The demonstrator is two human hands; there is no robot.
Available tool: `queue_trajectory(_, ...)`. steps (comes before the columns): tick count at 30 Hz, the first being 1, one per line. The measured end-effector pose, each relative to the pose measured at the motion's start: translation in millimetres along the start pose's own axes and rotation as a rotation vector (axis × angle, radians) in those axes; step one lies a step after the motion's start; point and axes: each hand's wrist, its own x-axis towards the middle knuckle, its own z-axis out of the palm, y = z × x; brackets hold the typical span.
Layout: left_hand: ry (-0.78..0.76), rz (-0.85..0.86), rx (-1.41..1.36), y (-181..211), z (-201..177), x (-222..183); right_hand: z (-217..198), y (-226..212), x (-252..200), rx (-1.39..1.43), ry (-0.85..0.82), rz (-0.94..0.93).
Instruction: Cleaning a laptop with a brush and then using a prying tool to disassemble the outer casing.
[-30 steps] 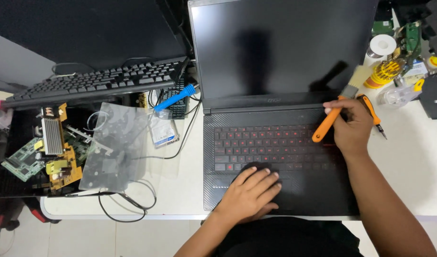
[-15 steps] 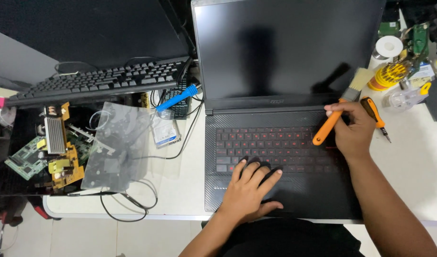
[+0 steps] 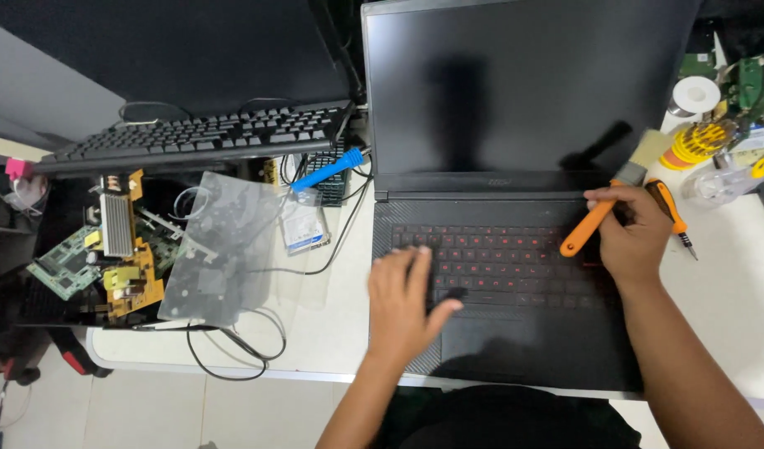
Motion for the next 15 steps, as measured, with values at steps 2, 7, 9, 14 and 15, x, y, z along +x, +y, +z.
queue_trajectory(2, 0.025, -0.056, 0.042, -17.4, 1.0, -5.5, 0.7, -0.6, -0.3, -0.011, 0.002, 0.010)
queue_trajectory(7, 0.045, -0.112, 0.075, -28.8, -2.3, -14.3, 2.4, -2.9, 0.6, -0.002, 0.013, 0.044)
queue_trajectory(9, -0.038, 0.055, -0.020, -22.8, -5.3, -15.0, 2.4, -4.1, 1.5, -0.066, 0.013, -0.002)
queue_trajectory(14, -0.049, 0.375, -0.056, 12.6, 7.3, -20.6, 1.8, 10.2, 0.1, -0.039, 0.019, 0.033)
queue_trajectory(15, -0.025, 0.431, -0.068, 18.5, 11.1, -22.5, 0.8, 14.0, -0.3, -0.039, 0.019, 0.026)
